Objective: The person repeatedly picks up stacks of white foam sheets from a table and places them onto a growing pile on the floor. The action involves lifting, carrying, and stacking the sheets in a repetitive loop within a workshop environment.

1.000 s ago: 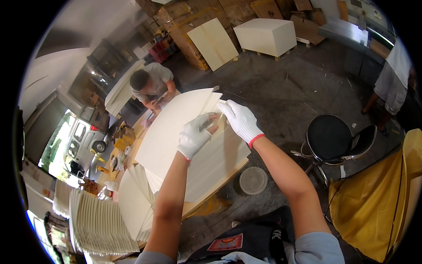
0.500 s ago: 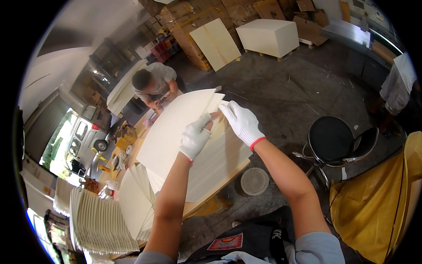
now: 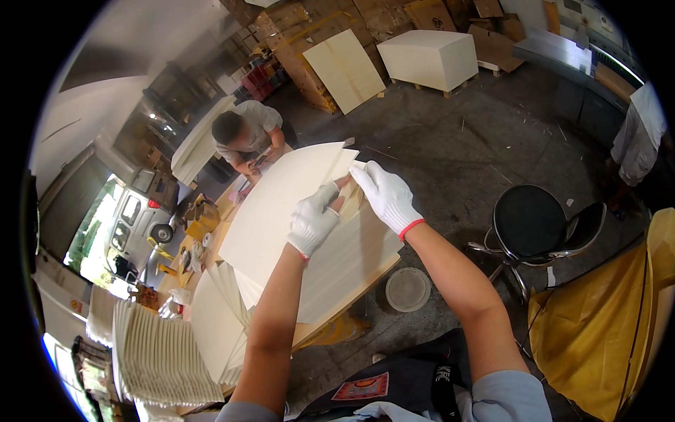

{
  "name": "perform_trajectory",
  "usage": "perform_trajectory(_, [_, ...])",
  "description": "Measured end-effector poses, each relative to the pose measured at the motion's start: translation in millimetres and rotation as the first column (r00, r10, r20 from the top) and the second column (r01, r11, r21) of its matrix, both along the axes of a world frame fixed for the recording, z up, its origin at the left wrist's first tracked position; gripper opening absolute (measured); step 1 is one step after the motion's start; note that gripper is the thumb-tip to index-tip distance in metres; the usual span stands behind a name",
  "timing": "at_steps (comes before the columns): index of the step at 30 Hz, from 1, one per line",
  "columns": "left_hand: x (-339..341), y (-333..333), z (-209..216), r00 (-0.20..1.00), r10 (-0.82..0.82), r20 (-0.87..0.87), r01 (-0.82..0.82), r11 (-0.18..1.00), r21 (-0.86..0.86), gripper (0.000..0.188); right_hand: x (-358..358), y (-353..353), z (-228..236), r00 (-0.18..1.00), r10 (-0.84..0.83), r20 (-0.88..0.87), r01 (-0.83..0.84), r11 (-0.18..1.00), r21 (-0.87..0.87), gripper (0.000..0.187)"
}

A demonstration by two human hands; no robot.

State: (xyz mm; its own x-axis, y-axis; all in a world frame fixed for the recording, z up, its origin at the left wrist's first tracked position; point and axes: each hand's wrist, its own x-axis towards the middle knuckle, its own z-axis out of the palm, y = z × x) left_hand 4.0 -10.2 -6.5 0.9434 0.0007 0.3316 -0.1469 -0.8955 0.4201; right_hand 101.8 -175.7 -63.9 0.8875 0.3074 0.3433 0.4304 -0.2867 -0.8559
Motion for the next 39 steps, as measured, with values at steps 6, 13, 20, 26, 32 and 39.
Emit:
perform_trajectory(6, [0, -1, 3, 0.999, -0.023, -0.035, 0.025, 0.999, 0.034, 0.032, 4, 2, -7, 1.0, -0.007, 0.005, 0.007, 1.0, 0.014, 0.052])
perform_trajectory(13, [-1, -5, 2, 0.998, 0.021, -0.056, -0.019, 0.999, 0.034, 0.035, 3, 2, -7, 1.0, -0.006, -0.027, 0.007, 1.0, 0.018, 0.052])
perform_trajectory(20, [0, -5, 6, 0.996, 0.011, -0.083, -0.009, 1.0, 0.019, 0.035, 3, 0, -3, 0.999, -0.009, -0.045, 0.01, 1.0, 0.029, 0.054])
perform_trajectory(26, [1, 0, -3, 0.998, -0.011, 0.054, 0.012, 0.999, -0.031, 0.032, -2, 1, 0, 1.0, -0.007, -0.025, 0.008, 0.999, 0.051, 0.052])
perform_trajectory(32, [-3, -8, 6, 0.999, -0.017, -0.03, 0.02, 0.995, 0.102, 0.031, 6, 2, -13, 0.999, -0.043, -0.022, 0.044, 0.999, 0.031, 0.049])
perform_trajectory(39, [0, -6, 1, 0.988, -0.112, 0.104, 0.094, 0.982, 0.166, 0.037, 2, -2, -3, 0.997, 0.028, -0.076, -0.02, 0.995, 0.095, 0.051])
